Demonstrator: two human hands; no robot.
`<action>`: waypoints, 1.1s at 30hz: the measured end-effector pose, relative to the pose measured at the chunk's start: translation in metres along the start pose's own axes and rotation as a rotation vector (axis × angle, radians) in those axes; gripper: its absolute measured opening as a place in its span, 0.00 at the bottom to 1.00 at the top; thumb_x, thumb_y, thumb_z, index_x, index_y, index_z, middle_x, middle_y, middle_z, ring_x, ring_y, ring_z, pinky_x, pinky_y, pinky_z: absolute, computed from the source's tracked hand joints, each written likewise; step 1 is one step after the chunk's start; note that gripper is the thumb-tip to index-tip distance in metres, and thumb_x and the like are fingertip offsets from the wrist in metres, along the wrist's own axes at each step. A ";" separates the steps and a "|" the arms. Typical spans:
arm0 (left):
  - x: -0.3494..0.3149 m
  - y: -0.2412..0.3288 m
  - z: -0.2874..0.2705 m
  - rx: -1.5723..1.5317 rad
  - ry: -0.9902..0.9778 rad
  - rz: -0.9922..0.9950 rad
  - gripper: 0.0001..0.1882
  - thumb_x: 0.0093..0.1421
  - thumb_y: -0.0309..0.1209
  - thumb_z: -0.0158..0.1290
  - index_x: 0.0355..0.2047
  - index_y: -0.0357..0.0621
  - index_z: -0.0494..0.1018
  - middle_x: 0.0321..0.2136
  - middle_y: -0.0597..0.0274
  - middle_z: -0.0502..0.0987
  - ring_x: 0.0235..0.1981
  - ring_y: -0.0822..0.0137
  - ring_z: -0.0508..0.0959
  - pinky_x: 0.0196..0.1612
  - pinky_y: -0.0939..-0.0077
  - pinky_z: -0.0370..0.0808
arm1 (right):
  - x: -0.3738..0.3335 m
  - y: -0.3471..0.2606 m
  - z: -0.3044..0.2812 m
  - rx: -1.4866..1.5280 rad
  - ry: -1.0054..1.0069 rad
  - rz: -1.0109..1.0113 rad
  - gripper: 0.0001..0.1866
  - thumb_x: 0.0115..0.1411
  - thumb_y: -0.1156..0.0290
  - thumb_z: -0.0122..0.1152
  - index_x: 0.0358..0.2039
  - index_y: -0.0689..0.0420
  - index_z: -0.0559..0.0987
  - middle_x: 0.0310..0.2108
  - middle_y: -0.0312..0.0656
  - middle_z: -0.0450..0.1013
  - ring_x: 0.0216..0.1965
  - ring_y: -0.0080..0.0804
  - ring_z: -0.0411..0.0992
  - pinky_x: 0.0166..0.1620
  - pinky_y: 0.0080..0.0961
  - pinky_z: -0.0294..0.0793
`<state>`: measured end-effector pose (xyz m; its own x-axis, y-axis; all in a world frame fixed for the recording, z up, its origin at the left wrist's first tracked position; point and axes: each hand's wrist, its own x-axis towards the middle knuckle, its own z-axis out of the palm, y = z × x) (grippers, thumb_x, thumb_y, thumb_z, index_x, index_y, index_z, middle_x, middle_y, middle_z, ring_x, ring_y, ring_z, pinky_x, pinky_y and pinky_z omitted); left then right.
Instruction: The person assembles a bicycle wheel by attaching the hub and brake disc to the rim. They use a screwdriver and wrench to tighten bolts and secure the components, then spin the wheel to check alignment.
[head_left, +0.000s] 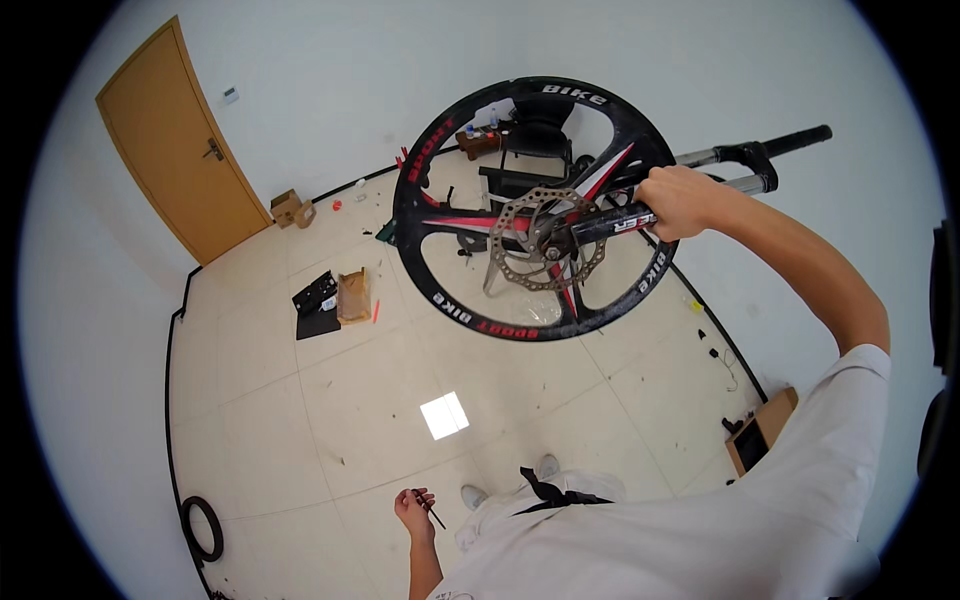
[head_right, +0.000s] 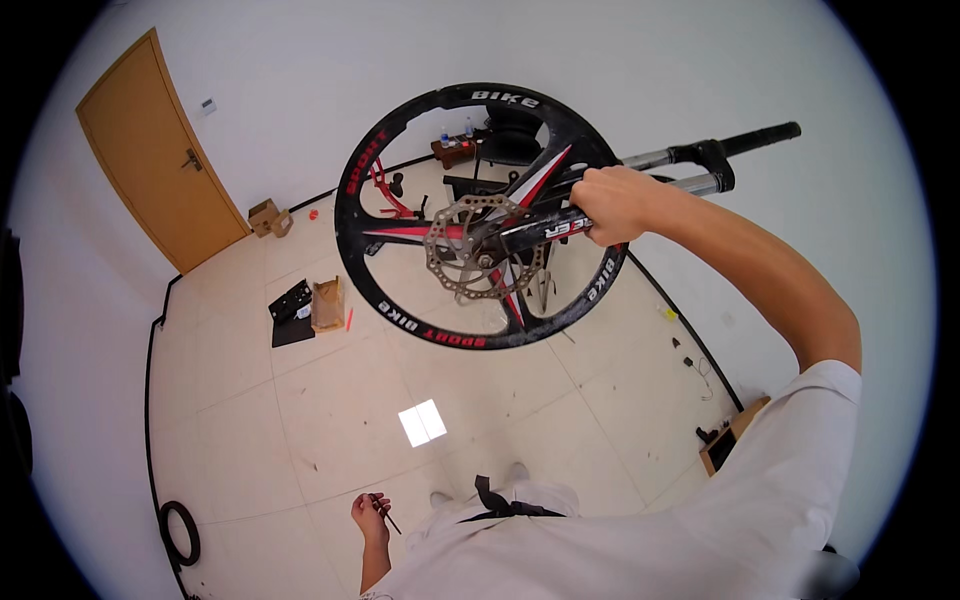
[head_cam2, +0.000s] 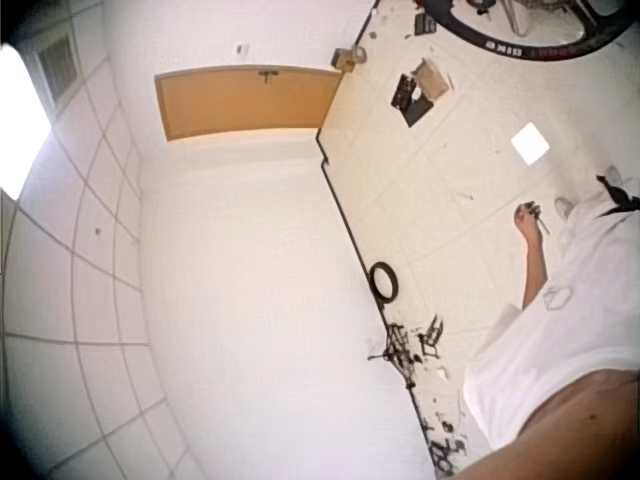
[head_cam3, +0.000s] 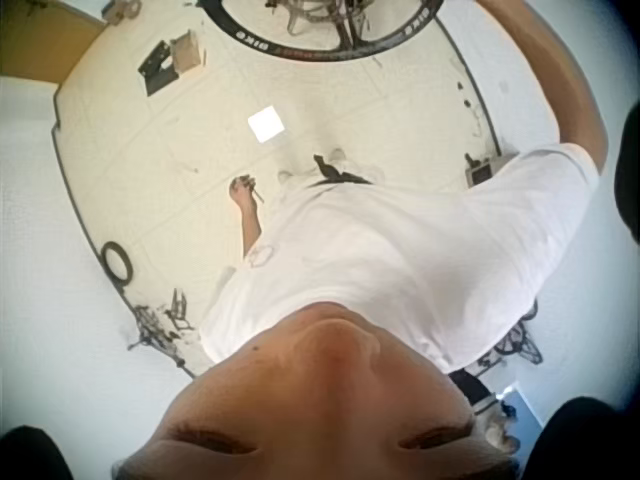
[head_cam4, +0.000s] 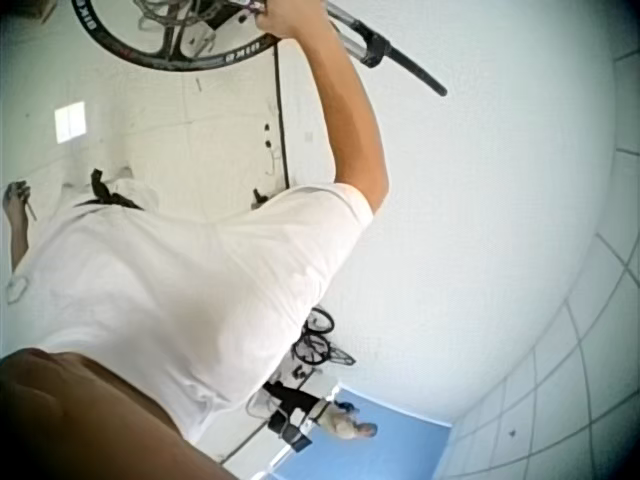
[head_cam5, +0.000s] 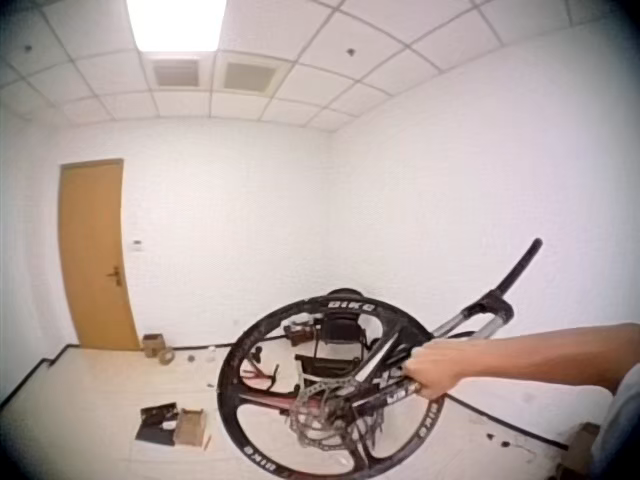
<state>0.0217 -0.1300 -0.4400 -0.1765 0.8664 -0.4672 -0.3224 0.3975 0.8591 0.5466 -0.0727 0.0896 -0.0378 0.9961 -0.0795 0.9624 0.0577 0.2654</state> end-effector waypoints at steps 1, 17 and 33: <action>-0.001 -0.001 0.002 0.001 0.004 0.001 0.09 0.71 0.32 0.41 0.44 0.38 0.63 0.31 0.52 0.77 0.24 0.64 0.78 0.25 0.74 0.77 | 0.000 0.000 -0.003 0.030 0.004 -0.015 0.06 0.39 0.73 0.58 0.20 0.62 0.78 0.21 0.54 0.74 0.28 0.55 0.74 0.32 0.44 0.74; 0.011 0.005 -0.008 -0.014 0.045 -0.032 0.10 0.71 0.32 0.40 0.47 0.38 0.61 0.32 0.51 0.77 0.24 0.63 0.78 0.25 0.73 0.78 | 0.034 -0.028 -0.041 -0.514 -0.411 -0.183 0.09 0.37 0.70 0.65 0.22 0.60 0.81 0.25 0.46 0.78 0.32 0.48 0.78 0.34 0.40 0.79; -0.010 -0.010 -0.012 -0.012 0.069 -0.018 0.10 0.70 0.32 0.40 0.44 0.37 0.63 0.32 0.52 0.77 0.24 0.64 0.78 0.26 0.74 0.78 | -0.014 -0.032 0.046 0.830 0.002 0.270 0.12 0.49 0.70 0.64 0.19 0.65 0.73 0.12 0.39 0.66 0.12 0.27 0.68 0.18 0.29 0.68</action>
<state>0.0151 -0.1458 -0.4462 -0.2346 0.8359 -0.4962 -0.3370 0.4089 0.8481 0.5288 -0.0917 0.0383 0.2205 0.9688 -0.1134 0.8233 -0.2472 -0.5110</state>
